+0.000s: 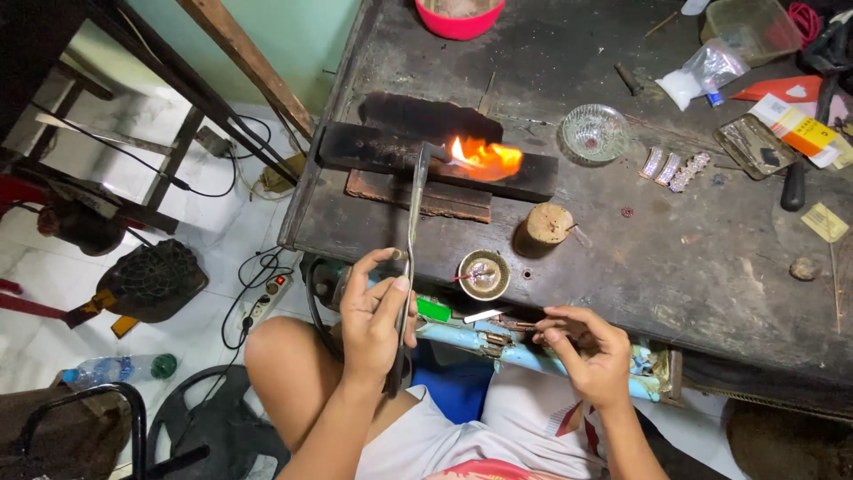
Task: Soldering metal jewelry components using a blowtorch and arranging small stones for assembly.
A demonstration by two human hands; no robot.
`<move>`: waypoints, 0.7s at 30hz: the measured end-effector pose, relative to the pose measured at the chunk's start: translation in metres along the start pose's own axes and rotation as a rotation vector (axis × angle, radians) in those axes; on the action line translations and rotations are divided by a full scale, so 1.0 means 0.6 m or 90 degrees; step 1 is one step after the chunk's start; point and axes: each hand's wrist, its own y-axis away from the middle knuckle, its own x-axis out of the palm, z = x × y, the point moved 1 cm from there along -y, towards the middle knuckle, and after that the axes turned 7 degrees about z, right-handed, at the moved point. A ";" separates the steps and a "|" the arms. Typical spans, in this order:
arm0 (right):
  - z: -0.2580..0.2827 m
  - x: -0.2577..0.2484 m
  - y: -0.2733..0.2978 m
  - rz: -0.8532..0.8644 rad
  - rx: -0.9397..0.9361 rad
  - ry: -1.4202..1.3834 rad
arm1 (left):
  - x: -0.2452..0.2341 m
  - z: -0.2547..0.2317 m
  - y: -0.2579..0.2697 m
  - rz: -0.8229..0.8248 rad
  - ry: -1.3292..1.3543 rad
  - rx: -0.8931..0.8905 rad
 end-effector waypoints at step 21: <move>0.040 0.009 -0.006 -0.003 -0.083 0.129 | -0.164 -0.208 -0.044 -0.373 -0.755 0.636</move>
